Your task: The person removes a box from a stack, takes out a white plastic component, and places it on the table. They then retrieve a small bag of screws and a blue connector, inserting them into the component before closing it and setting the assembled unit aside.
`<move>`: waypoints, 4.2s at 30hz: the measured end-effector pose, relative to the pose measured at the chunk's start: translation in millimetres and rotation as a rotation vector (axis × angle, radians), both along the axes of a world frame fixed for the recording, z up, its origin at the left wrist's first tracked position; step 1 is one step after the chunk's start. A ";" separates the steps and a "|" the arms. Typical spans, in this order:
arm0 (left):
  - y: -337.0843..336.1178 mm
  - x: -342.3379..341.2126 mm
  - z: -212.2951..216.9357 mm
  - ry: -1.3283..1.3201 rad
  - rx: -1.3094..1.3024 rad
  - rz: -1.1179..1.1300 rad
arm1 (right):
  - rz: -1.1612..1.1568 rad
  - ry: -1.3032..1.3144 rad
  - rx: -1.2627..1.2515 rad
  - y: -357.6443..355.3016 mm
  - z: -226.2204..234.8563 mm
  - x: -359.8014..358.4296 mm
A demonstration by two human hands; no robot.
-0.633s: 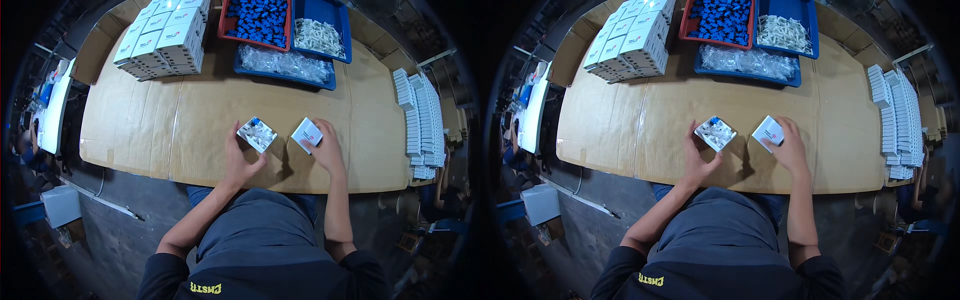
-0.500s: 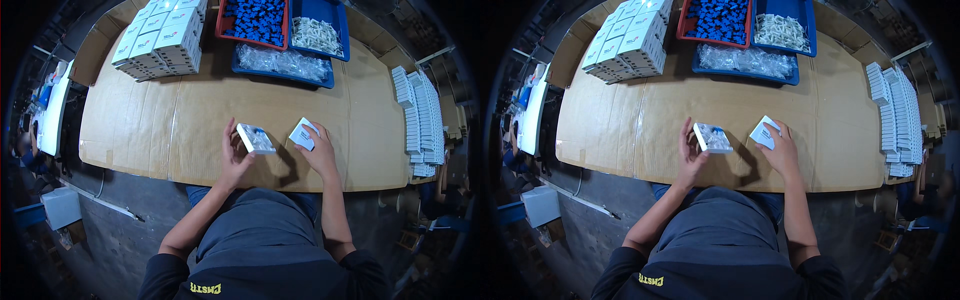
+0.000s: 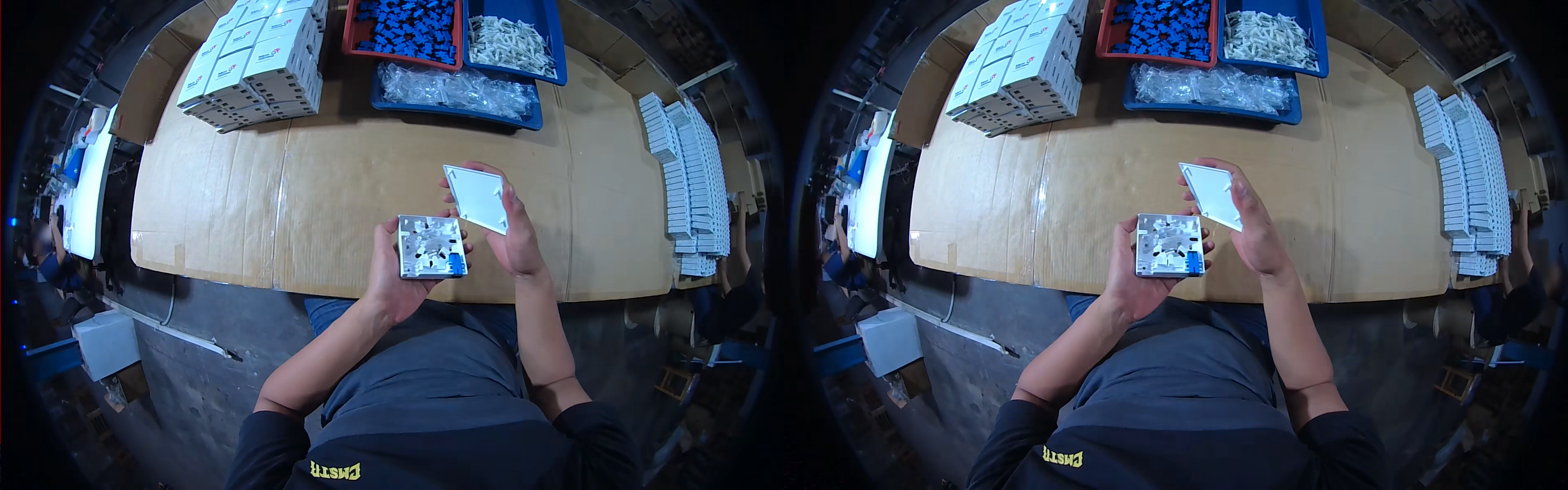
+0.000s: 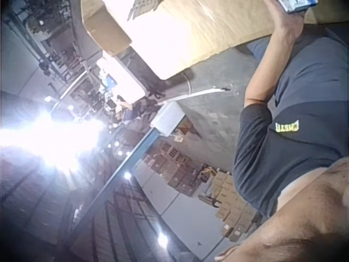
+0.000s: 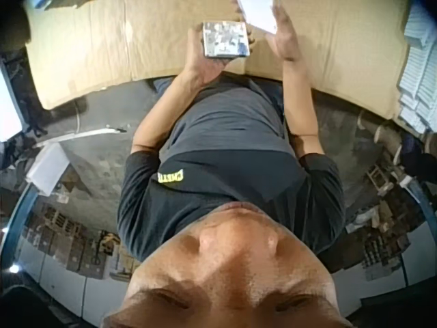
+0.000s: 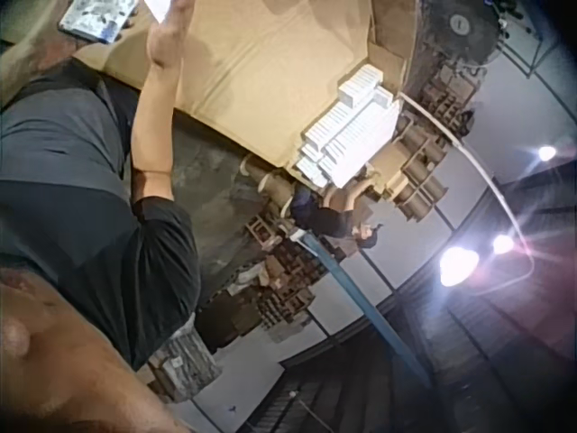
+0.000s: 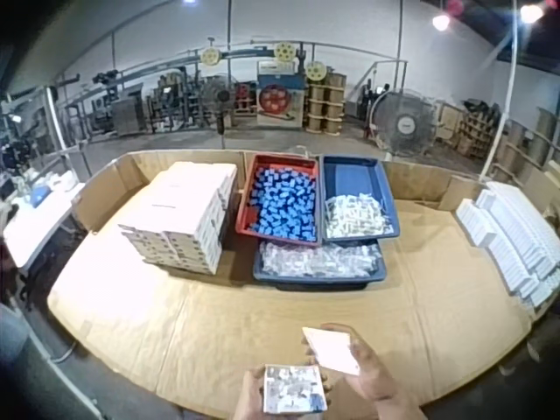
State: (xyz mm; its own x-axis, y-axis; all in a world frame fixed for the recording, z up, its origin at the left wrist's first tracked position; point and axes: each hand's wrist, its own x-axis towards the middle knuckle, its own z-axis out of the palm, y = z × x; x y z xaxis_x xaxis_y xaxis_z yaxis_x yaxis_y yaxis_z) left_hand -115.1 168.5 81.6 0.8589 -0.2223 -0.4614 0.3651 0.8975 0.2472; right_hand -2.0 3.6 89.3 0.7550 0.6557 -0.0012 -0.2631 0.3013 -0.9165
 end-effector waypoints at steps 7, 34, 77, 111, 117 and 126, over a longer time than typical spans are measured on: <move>-3.8 -4.3 -2.7 -0.016 0.019 -0.011 | 0.128 -0.168 -0.086 2.5 3.6 -1.2; -6.5 -0.1 -14.8 0.123 0.036 0.014 | 0.268 -0.373 -0.418 13.7 -20.7 -12.1; -8.9 2.2 -50.4 0.248 -0.101 -0.101 | 0.336 -0.281 -0.529 2.5 -41.7 -14.9; -13.0 -11.6 -8.8 0.302 0.271 -0.005 | 0.202 -0.826 -0.564 -5.1 -19.4 -63.5; -11.8 -8.8 8.2 -0.021 0.355 0.040 | 0.050 -0.818 -0.473 -2.3 -9.1 -52.9; -9.2 -26.8 30.3 -0.347 0.780 0.059 | -0.119 -0.144 -0.305 -9.4 -7.8 -71.6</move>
